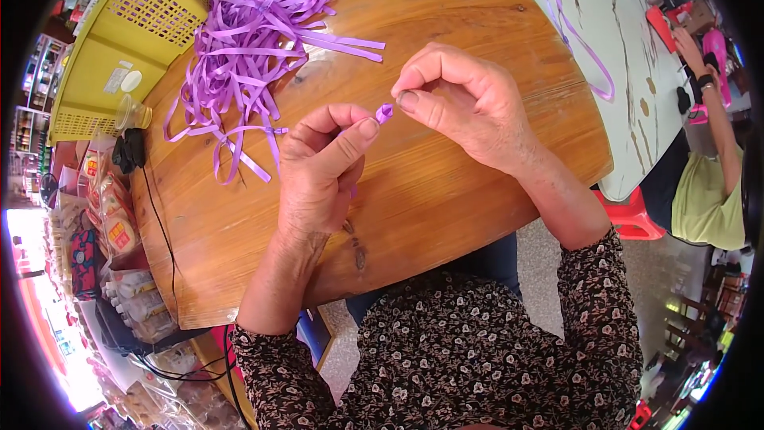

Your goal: The person ties knots in purple ribbons by hand, working through them one at a time from a pile on a wooden table. They fold and loop the ends of the ribbons to form small knots, pulling the ends to tighten them before setting the pieces aside.

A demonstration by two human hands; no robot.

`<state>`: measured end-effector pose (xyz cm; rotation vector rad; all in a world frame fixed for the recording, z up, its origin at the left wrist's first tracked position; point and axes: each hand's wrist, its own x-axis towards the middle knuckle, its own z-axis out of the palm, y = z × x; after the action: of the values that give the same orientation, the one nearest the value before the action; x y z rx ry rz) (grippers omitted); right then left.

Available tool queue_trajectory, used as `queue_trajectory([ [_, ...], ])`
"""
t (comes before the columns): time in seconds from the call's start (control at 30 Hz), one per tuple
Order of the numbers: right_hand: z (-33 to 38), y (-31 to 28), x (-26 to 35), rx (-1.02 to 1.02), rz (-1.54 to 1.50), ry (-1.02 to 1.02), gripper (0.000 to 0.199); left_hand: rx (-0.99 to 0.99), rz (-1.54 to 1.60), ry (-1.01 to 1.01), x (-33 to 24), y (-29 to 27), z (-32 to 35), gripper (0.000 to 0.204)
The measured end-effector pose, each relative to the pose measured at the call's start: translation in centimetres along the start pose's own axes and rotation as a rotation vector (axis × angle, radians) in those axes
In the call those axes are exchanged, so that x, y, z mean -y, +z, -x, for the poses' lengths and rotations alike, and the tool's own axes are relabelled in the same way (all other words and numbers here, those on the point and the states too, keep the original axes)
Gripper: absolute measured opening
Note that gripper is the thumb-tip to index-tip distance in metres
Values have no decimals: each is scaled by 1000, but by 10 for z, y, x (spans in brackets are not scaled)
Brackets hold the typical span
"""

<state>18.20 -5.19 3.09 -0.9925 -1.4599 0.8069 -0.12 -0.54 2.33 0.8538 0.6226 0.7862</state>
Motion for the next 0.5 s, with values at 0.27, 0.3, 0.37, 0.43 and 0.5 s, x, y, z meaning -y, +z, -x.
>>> queue_trajectory([
  [0.27,-4,-1,6,-19,211,-236,19,1,-31,4,-1,0,1,8],
  [0.3,-4,-1,7,-19,216,-237,19,2,-29,0,-1,1,1,8],
  [0.37,-3,-1,6,-16,272,-249,20,2,-28,-2,-1,2,1,8],
  [0.43,-5,-3,1,-5,311,-283,19,9,-23,-3,-1,2,1,7],
  [0.5,-5,-3,1,7,352,-314,18,13,-23,-8,-1,2,1,7],
])
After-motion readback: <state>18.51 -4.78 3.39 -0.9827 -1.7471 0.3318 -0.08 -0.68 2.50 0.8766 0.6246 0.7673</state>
